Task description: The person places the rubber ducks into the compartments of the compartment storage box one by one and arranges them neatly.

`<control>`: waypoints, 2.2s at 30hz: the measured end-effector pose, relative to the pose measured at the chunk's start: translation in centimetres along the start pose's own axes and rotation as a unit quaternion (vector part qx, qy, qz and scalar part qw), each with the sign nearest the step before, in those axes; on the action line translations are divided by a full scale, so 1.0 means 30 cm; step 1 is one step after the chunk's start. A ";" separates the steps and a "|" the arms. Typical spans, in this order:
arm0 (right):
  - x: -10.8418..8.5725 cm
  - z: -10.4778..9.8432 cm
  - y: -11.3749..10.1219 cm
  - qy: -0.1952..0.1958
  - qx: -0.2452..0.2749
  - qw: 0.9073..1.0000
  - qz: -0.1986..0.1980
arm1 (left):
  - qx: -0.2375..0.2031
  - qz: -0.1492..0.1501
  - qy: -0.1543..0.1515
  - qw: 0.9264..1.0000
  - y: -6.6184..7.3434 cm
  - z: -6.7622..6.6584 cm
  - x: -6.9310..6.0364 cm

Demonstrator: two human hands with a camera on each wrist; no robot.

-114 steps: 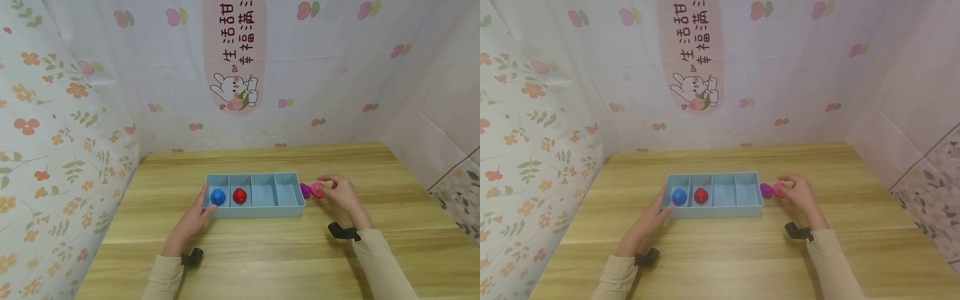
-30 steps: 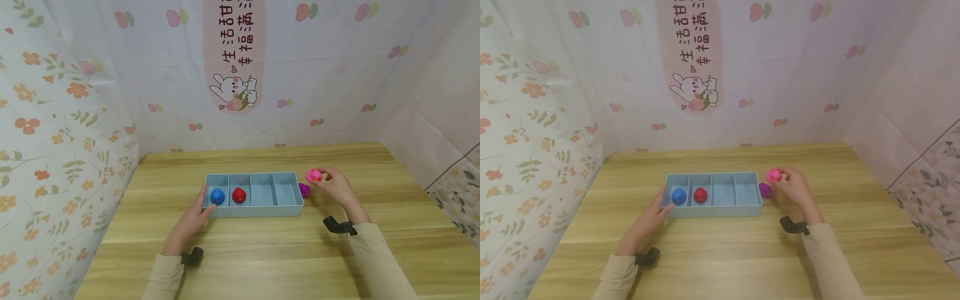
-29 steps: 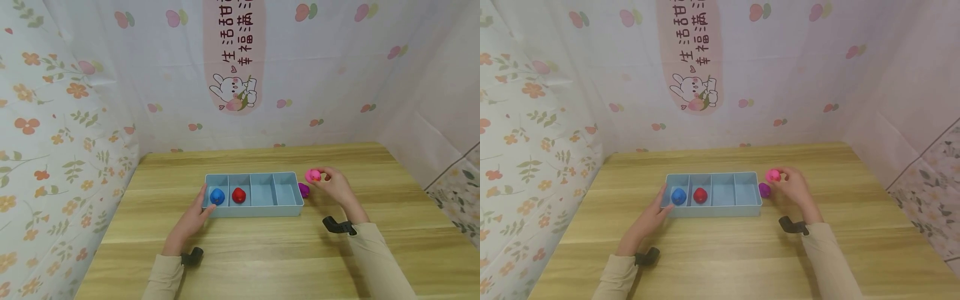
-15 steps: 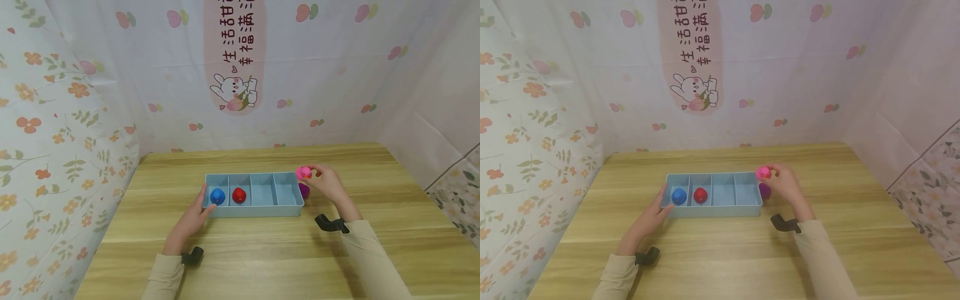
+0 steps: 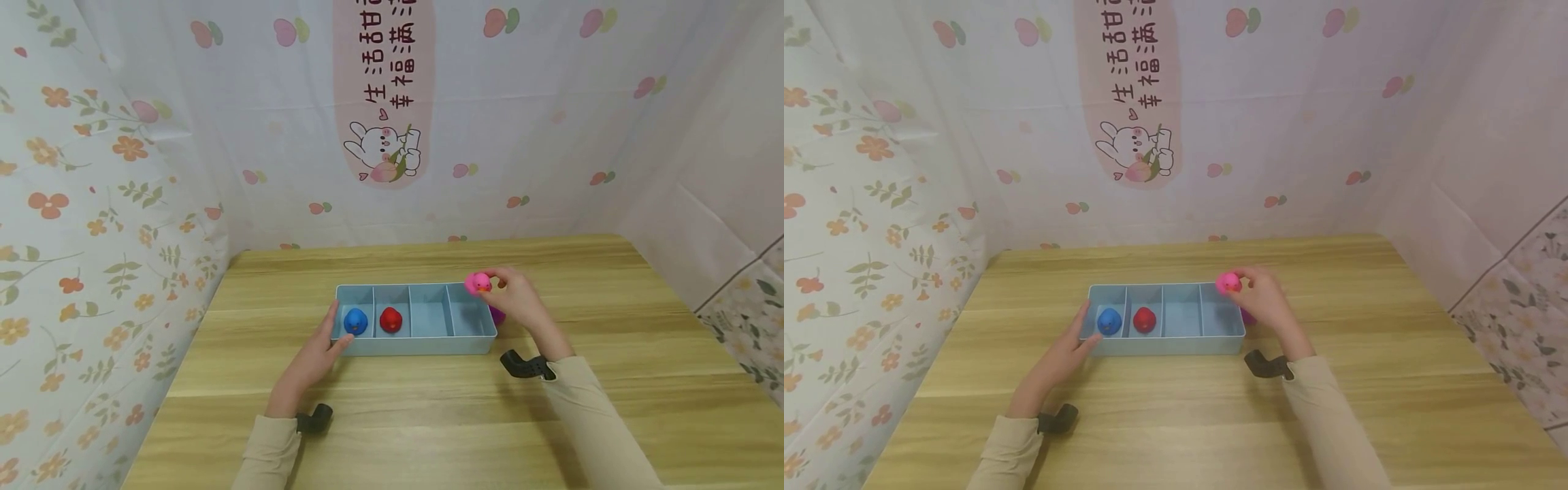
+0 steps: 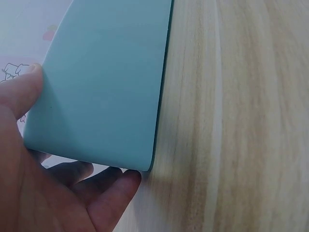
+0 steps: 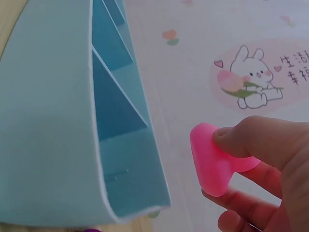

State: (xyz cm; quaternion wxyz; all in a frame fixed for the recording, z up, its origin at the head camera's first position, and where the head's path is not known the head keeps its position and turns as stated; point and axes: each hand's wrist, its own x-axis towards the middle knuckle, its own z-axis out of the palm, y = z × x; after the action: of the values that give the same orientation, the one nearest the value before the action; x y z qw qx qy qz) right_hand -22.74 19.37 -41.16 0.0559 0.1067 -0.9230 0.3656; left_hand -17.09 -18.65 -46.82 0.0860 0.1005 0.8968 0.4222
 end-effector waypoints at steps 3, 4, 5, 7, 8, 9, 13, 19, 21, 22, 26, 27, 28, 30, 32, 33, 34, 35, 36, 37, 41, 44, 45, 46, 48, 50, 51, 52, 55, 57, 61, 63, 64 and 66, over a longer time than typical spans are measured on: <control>0.001 0.009 -0.009 -0.001 0.002 1.000 -0.001 | 0.000 0.000 0.000 1.000 0.001 0.000 -0.001; 0.001 0.013 -0.013 -0.001 0.003 1.000 -0.003 | 0.000 -0.001 0.000 1.000 0.001 0.000 -0.001; 0.002 0.016 -0.016 -0.001 0.002 1.000 -0.006 | 0.000 -0.001 0.000 1.000 0.001 0.000 -0.001; 0.003 0.024 -0.022 -0.001 0.000 1.000 -0.012 | 0.001 -0.001 0.000 1.000 -0.001 0.001 0.000; 0.003 0.029 -0.026 -0.001 0.000 1.000 -0.016 | 0.002 -0.001 0.000 1.000 -0.001 0.001 0.000; 0.003 0.034 -0.029 -0.002 0.002 1.000 -0.021 | 0.002 -0.001 0.000 1.000 -0.002 0.001 0.000; 0.002 0.056 -0.044 -0.008 0.014 0.999 -0.040 | 0.001 0.000 0.000 1.000 -0.001 0.001 0.000; 0.001 0.095 -0.066 -0.030 0.035 0.998 -0.040 | 0.003 0.006 0.001 1.000 -0.002 0.001 0.002; 0.002 0.107 -0.073 -0.036 0.032 0.998 -0.037 | 0.004 0.006 0.002 1.000 -0.002 0.000 0.002; 0.002 0.112 -0.077 -0.038 0.028 0.998 -0.036 | 0.004 0.006 0.002 1.000 -0.002 0.000 0.002; 0.007 0.134 -0.092 -0.045 0.007 0.998 -0.046 | 0.003 0.007 0.002 1.000 -0.004 0.001 0.001; 0.009 0.140 -0.095 -0.046 0.002 0.998 -0.051 | 0.003 0.008 0.002 1.000 -0.004 0.001 0.001; 0.011 0.146 -0.099 -0.047 -0.005 0.997 -0.055 | 0.003 0.008 0.002 1.000 -0.004 0.001 0.001; 0.014 0.156 -0.109 -0.049 -0.014 0.997 -0.060 | 0.003 0.008 0.002 1.000 -0.004 0.000 0.000; 0.014 0.164 -0.120 -0.052 -0.029 0.996 -0.062 | 0.005 0.007 0.003 1.000 -0.004 -0.001 -0.001; 0.013 0.170 -0.123 -0.053 -0.038 0.996 -0.064 | 0.004 0.006 0.002 1.000 -0.004 -0.001 -0.001; 0.013 0.174 -0.126 -0.055 -0.047 0.995 -0.064 | 0.004 0.005 0.002 1.000 -0.004 -0.001 -0.001; 0.012 0.179 -0.128 -0.057 -0.055 0.995 -0.066 | 0.004 0.004 0.002 1.000 -0.004 -0.002 -0.001; 0.012 0.186 -0.127 -0.059 -0.066 0.994 -0.069 | 0.004 0.004 0.002 1.000 -0.004 -0.002 -0.001; 0.012 0.191 -0.128 -0.060 -0.073 0.993 -0.072 | 0.003 0.004 0.002 1.000 -0.004 -0.002 -0.001; 0.016 0.217 -0.118 -0.062 -0.108 0.988 -0.096 | 0.001 0.012 0.005 1.000 -0.006 -0.001 -0.001; 0.017 0.233 -0.115 -0.071 -0.135 0.983 -0.103 | 0.001 0.016 0.004 1.000 -0.008 0.002 -0.001; 0.017 0.238 -0.115 -0.075 -0.142 0.982 -0.099 | 0.001 0.016 0.004 1.000 -0.008 0.003 -0.001; 0.018 0.243 -0.115 -0.080 -0.149 0.981 -0.096 | 0.000 0.016 0.004 1.000 -0.009 0.004 -0.001; 0.020 0.251 -0.119 -0.092 -0.155 0.980 -0.079 | -0.003 0.016 0.005 1.000 -0.011 0.006 0.001; 0.024 0.258 -0.123 -0.101 -0.162 0.980 -0.064 | -0.005 0.015 0.006 1.000 -0.011 0.007 0.002; 0.026 0.261 -0.126 -0.104 -0.162 0.979 -0.060 | -0.005 0.015 0.008 1.000 -0.011 0.007 0.003; 0.028 0.263 -0.128 -0.107 -0.164 0.979 -0.056 | -0.005 0.016 0.008 1.000 -0.010 0.007 0.004; 0.033 0.270 -0.135 -0.112 -0.173 0.977 -0.051 | -0.003 0.016 0.007 1.000 -0.010 0.006 0.003; 0.035 0.273 -0.138 -0.114 -0.176 0.976 -0.051 | -0.002 0.016 0.006 1.000 -0.010 0.005 0.003; 0.036 0.276 -0.145 -0.116 -0.183 0.975 -0.048 | -0.002 0.014 0.005 1.000 -0.013 0.004 0.001; 0.036 0.277 -0.149 -0.117 -0.186 0.975 -0.046 | -0.001 0.014 0.006 1.000 -0.016 0.004 0.002; 0.036 0.278 -0.151 -0.117 -0.187 0.974 -0.046 | 0.000 0.015 0.006 1.000 -0.016 0.004 0.002; 0.036 0.280 -0.154 -0.118 -0.190 0.974 -0.043 | 0.000 0.018 0.006 1.000 -0.017 0.004 0.003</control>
State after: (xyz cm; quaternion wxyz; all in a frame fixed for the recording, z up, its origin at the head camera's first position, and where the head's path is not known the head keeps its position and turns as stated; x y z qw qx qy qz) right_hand -22.92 10.17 -44.00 -0.0186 0.1760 -0.9701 0.1659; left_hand -17.21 -18.86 -47.30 0.0726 0.1144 0.8953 0.4243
